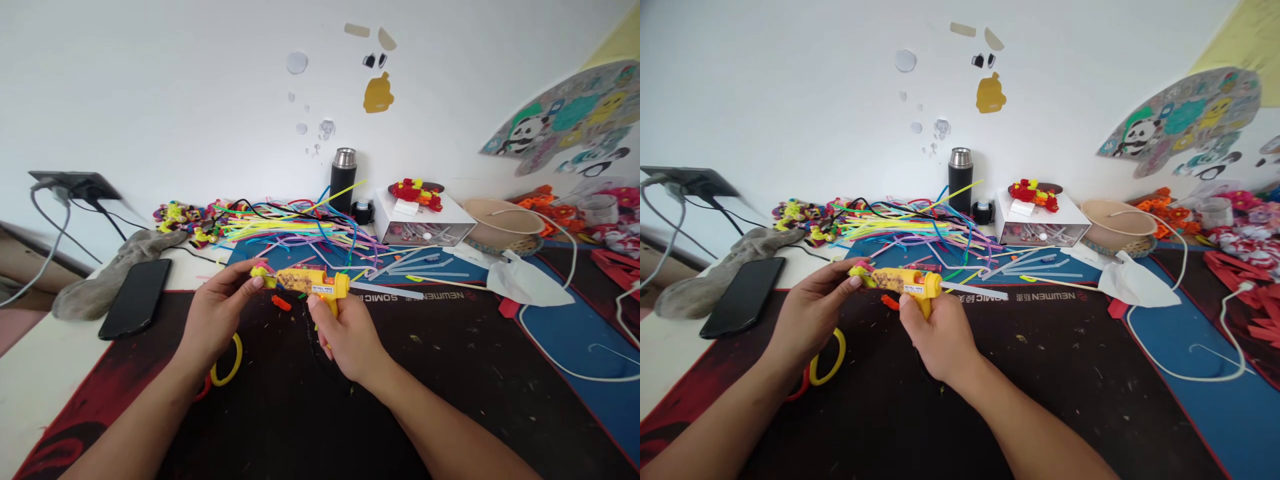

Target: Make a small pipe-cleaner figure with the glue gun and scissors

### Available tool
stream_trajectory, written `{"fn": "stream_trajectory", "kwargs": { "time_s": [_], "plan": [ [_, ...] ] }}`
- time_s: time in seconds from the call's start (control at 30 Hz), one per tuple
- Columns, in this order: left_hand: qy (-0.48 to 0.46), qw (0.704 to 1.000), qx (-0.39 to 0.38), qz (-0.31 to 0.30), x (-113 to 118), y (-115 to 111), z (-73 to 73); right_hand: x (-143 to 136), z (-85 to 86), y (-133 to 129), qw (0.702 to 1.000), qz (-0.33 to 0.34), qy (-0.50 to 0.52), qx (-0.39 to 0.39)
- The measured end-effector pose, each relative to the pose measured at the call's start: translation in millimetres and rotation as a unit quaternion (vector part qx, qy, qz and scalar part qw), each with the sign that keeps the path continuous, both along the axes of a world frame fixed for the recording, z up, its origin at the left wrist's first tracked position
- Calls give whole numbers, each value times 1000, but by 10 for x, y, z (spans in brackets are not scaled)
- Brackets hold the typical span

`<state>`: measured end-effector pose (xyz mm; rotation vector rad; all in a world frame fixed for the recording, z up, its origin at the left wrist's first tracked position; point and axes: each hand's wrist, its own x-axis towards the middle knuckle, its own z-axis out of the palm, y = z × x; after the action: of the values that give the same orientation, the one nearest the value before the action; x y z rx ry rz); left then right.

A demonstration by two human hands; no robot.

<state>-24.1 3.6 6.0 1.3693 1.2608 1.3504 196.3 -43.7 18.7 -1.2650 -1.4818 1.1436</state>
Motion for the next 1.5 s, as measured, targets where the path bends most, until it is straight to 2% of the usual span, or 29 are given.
{"fn": "stream_trajectory", "kwargs": {
  "time_s": [0.8, 1.03, 1.3, 1.5],
  "plan": [
    [-43, 999, 4, 14, -9, -1, 1, 0, -20, -19, 999, -1, -19, -27],
    [-33, 999, 9, 40, -7, 11, 12, -5, -36, -13, 999, -1, -19, -35],
    [-131, 991, 5, 33, 38, 33, 61, -11, -98, 31, 997, 4, 11, -78],
    [-111, 993, 6, 42, 29, 52, 57, -28, 6, 30, 990, 15, 81, -115]
  ]
}}
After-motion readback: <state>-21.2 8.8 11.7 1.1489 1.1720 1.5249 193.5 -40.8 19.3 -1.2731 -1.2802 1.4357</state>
